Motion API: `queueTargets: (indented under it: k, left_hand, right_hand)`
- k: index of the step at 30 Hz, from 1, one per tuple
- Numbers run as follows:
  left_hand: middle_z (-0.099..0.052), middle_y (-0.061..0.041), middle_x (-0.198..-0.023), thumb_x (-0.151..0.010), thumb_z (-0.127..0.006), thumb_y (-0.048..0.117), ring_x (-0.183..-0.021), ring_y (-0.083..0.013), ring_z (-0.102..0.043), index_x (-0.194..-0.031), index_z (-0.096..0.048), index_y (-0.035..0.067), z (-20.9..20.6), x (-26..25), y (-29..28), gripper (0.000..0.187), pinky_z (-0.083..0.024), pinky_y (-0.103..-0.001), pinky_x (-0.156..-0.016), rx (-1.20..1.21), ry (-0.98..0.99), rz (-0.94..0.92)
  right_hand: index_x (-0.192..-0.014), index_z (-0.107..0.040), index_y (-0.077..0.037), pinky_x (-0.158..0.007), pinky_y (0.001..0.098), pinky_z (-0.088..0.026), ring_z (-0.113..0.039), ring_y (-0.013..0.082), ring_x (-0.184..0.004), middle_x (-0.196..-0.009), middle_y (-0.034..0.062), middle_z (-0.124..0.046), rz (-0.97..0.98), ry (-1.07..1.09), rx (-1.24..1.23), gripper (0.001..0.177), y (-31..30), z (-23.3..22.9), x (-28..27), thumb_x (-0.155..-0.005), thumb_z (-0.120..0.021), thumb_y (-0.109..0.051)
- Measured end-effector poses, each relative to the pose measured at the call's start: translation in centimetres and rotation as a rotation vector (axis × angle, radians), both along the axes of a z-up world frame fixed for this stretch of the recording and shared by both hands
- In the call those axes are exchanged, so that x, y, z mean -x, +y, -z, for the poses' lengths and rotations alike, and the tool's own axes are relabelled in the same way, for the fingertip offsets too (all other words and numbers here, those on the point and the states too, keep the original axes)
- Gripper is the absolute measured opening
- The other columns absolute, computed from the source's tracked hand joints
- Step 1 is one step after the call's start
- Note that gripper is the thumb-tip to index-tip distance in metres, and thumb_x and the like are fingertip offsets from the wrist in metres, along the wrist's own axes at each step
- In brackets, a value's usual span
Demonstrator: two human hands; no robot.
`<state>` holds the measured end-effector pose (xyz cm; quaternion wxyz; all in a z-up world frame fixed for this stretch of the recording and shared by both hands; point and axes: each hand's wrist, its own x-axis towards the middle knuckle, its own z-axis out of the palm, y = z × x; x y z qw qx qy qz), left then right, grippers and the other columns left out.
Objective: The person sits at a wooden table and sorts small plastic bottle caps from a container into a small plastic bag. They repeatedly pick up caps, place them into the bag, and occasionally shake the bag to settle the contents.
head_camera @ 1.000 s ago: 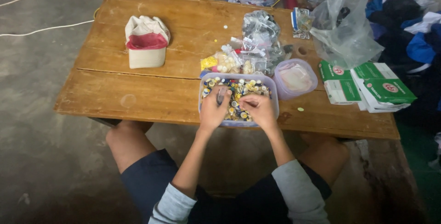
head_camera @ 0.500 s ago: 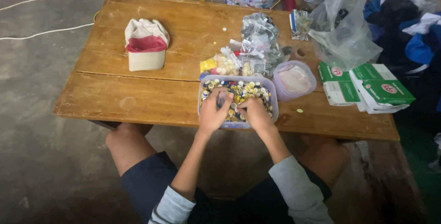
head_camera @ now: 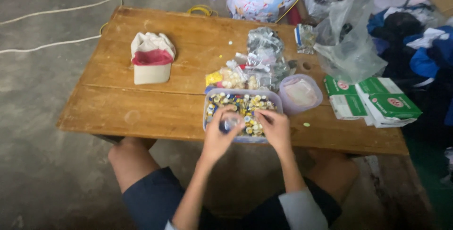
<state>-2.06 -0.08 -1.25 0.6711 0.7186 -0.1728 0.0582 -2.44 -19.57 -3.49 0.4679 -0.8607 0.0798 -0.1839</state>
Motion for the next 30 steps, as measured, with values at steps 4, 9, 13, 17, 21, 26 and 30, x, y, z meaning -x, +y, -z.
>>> queueTargets:
  k: [4, 9, 13, 17, 21, 26, 30]
  left_hand:
    - [-0.081, -0.01, -0.1, -0.078, -0.089, 0.018, -0.122, -0.0324, -0.066, -0.125, -0.066, 0.007, 0.3, 3.9, -0.1, 0.054, -0.032, -0.048, -0.119, 0.014, 0.093, -0.02]
    - [-0.084, 0.007, -0.103, -0.07, -0.093, 0.034, -0.105, -0.0145, -0.078, -0.114, -0.069, 0.023, 3.6, 10.3, 1.0, 0.052, -0.045, -0.034, -0.096, -0.268, 0.129, -0.022]
    - [-0.081, 0.007, -0.111, -0.073, -0.09, 0.027, -0.104, -0.0131, -0.077, -0.111, -0.069, 0.019, 7.0, 12.7, 1.6, 0.044, -0.044, -0.03, -0.091, -0.276, 0.047, 0.005]
    - [-0.078, 0.005, -0.107, -0.08, -0.076, 0.022, -0.099, -0.0207, -0.071, -0.117, -0.065, 0.022, 7.3, 13.8, 1.9, 0.039, -0.042, -0.034, -0.081, -0.47, -0.049, 0.058]
    - [-0.077, 0.001, -0.113, -0.078, -0.081, 0.019, -0.102, -0.0212, -0.072, -0.12, -0.065, 0.02, 6.5, 13.5, 2.1, 0.044, -0.042, -0.034, -0.085, -0.432, -0.03, 0.048]
    - [-0.078, 0.002, -0.11, -0.08, -0.082, 0.02, -0.1, -0.0205, -0.074, -0.119, -0.066, 0.017, 4.2, 12.1, 2.3, 0.042, -0.048, -0.036, -0.087, -0.34, -0.013, 0.028]
    - [-0.081, 0.005, -0.099, -0.079, -0.086, 0.023, -0.097, -0.018, -0.078, -0.116, -0.066, 0.017, 2.4, 11.6, 2.2, 0.043, -0.051, -0.033, -0.089, -0.236, 0.089, 0.022]
  right_hand:
    - [-0.103, -0.084, -0.013, -0.082, 0.0386, -0.058, -0.077, 0.0274, -0.091, -0.091, 0.0149, -0.081, 0.083, 0.111, -0.119, 0.023, 1.2, -6.2, 6.3, -0.089, -0.078, -0.03]
    - [-0.096, -0.087, -0.012, -0.086, 0.0241, -0.059, -0.081, 0.0098, -0.091, -0.097, 0.0022, -0.088, -0.006, 0.204, -0.138, 0.018, 3.6, -3.3, 13.6, -0.086, -0.074, -0.019]
    - [-0.09, -0.082, -0.013, -0.074, 0.028, -0.056, -0.076, 0.0162, -0.078, -0.086, 0.0022, -0.082, -0.205, 0.008, 0.033, 0.01, 5.0, 0.2, 16.5, -0.084, -0.075, -0.009]
    - [-0.097, -0.079, -0.012, -0.08, 0.0295, -0.058, -0.078, 0.0175, -0.086, -0.095, 0.0029, -0.078, -0.247, -0.02, 0.137, 0.013, 5.4, 2.9, 17.3, -0.087, -0.072, -0.008]
    - [-0.101, -0.076, -0.011, -0.081, 0.0311, -0.056, -0.076, 0.0195, -0.088, -0.097, 0.0036, -0.075, -0.246, -0.032, 0.209, 0.015, 5.5, 2.0, 16.5, -0.089, -0.068, -0.007]
    - [-0.113, -0.073, -0.009, -0.085, 0.033, -0.055, -0.074, 0.0213, -0.095, -0.107, 0.0053, -0.072, -0.347, 0.088, 0.21, 0.029, 6.5, -3.0, 15.5, -0.089, -0.059, -0.001]
    - [-0.118, -0.07, -0.008, -0.088, 0.0349, -0.054, -0.073, 0.0251, -0.101, -0.114, 0.0078, -0.071, -0.4, 0.104, 0.191, 0.041, 6.4, -4.2, 14.8, -0.083, -0.053, 0.007]
